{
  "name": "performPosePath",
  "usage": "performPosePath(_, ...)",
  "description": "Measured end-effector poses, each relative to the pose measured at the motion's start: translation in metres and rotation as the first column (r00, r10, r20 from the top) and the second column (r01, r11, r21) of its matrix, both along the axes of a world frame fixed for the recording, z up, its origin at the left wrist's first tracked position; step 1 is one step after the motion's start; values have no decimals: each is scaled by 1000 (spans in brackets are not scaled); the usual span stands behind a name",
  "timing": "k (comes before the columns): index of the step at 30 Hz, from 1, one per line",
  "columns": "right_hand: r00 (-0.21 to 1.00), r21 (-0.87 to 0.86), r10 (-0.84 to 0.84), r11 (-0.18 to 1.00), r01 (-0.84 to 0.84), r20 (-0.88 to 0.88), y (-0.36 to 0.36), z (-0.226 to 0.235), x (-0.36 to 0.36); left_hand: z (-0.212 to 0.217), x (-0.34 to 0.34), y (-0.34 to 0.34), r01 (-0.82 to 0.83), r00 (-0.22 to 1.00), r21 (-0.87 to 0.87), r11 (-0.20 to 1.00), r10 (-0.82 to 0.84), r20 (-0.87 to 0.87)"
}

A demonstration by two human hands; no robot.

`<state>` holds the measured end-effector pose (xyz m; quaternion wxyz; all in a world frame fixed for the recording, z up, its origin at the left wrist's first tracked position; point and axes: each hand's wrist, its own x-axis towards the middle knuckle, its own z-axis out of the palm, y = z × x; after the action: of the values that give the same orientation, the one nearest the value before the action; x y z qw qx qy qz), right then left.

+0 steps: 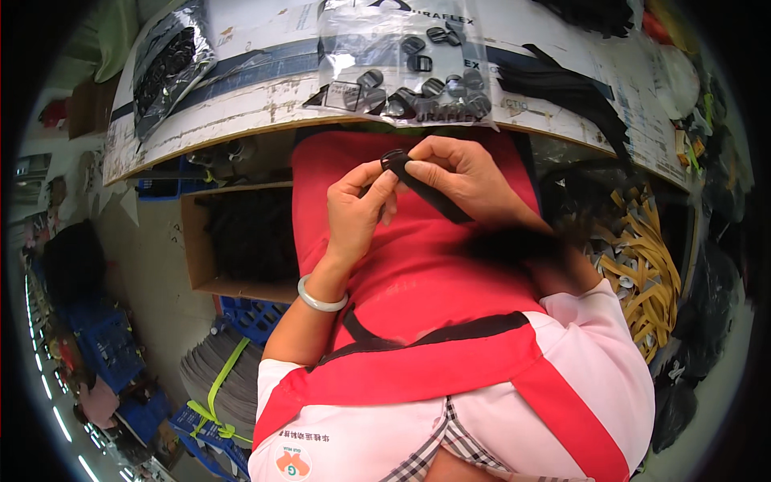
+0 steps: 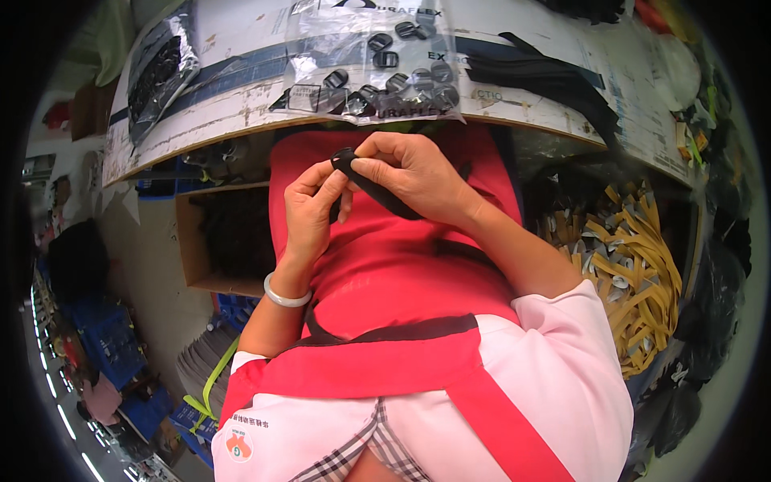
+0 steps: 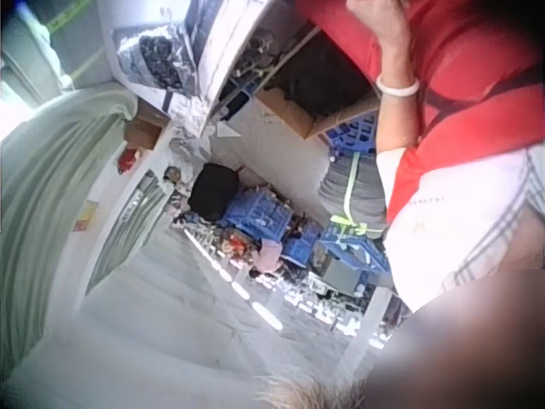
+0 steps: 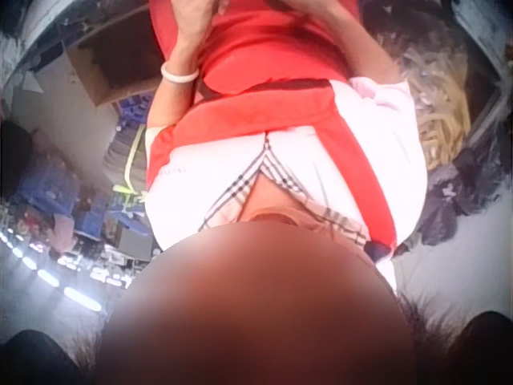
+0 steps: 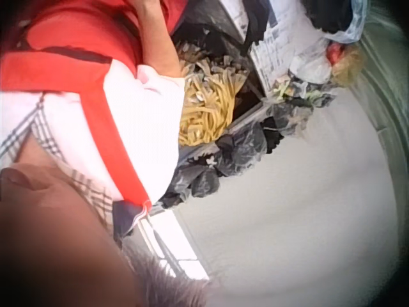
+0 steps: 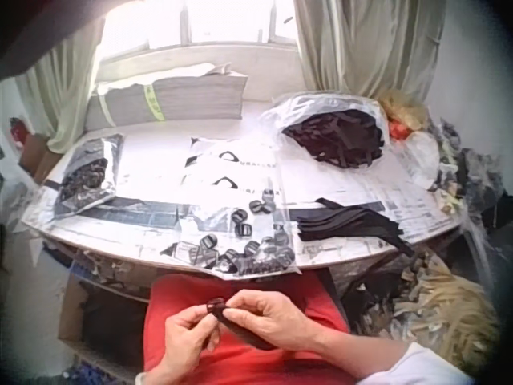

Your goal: Threading black webbing straps through plastic slider buckles and adjusting them for assembly.

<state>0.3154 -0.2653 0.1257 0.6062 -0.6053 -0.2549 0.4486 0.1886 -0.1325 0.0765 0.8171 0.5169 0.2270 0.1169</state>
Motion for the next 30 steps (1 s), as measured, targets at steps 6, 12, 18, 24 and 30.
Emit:
performPosePath(6,999,-73,-6,997,3,-42,3,-18,-11,0,-12,-3,-69,997,243,968,72,-4)
performPosePath(12,981,-75,-121,991,111,-152,5,-20,-17,-2,-12,-2,-105,994,370,923,98,38)
performPosePath(18,990,-38,-130,991,128,-58,7,-30,-20,-6,-10,2,-118,991,607,786,52,126)
performPosePath(24,987,-65,-125,991,118,-102,7,-31,-19,-4,-12,2,-146,984,731,666,24,174)
performPosePath(30,985,2,-130,991,131,-110,9,-36,-23,-9,-13,4,-167,980,765,622,22,196)
